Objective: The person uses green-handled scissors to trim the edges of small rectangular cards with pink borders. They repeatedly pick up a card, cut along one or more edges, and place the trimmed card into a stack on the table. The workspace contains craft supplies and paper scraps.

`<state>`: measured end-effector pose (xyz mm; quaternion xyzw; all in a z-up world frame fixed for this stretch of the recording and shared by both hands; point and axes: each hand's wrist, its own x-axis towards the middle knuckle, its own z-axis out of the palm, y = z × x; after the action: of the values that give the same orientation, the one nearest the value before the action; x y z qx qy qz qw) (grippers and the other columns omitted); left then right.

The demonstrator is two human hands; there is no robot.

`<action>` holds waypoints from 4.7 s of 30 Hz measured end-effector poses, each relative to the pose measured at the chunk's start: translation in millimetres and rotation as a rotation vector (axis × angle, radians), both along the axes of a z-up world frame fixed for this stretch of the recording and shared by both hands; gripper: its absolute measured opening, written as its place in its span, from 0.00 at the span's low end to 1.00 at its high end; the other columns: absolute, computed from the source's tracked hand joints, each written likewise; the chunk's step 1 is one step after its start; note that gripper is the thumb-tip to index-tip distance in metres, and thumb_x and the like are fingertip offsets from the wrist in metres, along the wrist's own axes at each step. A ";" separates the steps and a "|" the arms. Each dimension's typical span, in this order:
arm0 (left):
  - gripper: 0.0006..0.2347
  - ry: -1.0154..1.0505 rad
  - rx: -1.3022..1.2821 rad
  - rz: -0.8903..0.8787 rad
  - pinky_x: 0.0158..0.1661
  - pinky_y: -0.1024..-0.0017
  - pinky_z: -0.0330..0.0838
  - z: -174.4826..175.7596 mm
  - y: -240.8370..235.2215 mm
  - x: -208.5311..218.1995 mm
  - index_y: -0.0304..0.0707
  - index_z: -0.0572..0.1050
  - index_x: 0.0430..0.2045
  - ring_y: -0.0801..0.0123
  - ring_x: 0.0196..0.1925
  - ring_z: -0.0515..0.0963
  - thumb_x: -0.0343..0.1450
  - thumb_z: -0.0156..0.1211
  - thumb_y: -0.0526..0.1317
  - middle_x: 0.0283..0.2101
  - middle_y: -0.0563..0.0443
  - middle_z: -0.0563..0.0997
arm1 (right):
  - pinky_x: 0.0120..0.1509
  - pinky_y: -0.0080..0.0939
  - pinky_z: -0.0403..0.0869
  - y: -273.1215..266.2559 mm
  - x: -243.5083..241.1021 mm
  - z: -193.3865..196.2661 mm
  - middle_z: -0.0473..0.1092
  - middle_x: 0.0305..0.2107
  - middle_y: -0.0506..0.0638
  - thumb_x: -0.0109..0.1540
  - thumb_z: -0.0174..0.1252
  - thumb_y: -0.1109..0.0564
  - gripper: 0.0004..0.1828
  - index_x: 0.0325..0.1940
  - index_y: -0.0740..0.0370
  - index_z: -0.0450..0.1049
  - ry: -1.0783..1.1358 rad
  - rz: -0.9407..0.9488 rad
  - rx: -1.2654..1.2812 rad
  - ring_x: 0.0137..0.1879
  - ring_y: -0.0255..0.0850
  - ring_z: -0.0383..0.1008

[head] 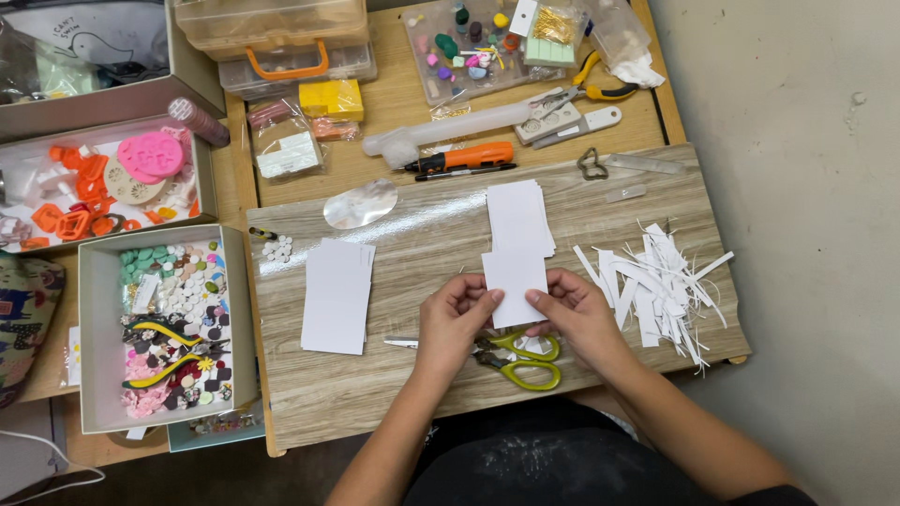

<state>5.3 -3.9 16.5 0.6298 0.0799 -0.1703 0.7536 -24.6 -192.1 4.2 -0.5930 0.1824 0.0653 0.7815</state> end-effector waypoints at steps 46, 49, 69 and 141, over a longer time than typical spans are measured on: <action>0.08 0.017 0.015 0.049 0.25 0.80 0.81 2.5 -29.2 47.2 0.31 0.78 0.34 0.75 0.24 0.79 0.66 0.70 0.33 0.28 0.44 0.81 | 0.35 0.46 0.85 -57.0 31.5 -10.3 0.71 0.23 0.51 0.62 0.67 0.62 0.10 0.42 0.71 0.76 0.009 -0.134 -0.171 0.30 0.38 0.78; 0.08 0.047 0.060 0.061 0.24 0.80 0.81 4.8 -31.4 58.4 0.30 0.78 0.34 0.75 0.23 0.79 0.66 0.70 0.34 0.28 0.44 0.81 | 0.36 0.45 0.85 -63.0 36.4 -3.3 0.72 0.25 0.50 0.62 0.66 0.62 0.10 0.43 0.71 0.76 0.015 -0.170 -0.184 0.31 0.36 0.78; 0.10 -0.182 0.692 -0.082 0.34 0.63 0.77 11.8 -41.8 74.9 0.39 0.74 0.35 0.55 0.32 0.83 0.68 0.66 0.43 0.25 0.45 0.81 | 0.36 0.48 0.84 -66.3 35.3 -6.9 0.75 0.25 0.55 0.64 0.63 0.63 0.08 0.44 0.72 0.78 0.058 -0.159 -0.168 0.32 0.39 0.79; 0.15 -0.678 0.970 0.303 0.52 0.48 0.70 16.7 73.8 -41.2 0.40 0.72 0.40 0.43 0.58 0.73 0.69 0.64 0.49 0.62 0.33 0.71 | 0.52 0.57 0.81 86.2 12.8 -41.2 0.77 0.39 0.59 0.67 0.45 0.68 0.24 0.68 0.62 0.63 0.003 0.439 0.052 0.47 0.49 0.80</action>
<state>-35.8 69.9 33.2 0.9020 -0.0072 0.2047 0.3801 -11.9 -106.0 -37.1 -0.5982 0.0483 0.2394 0.7632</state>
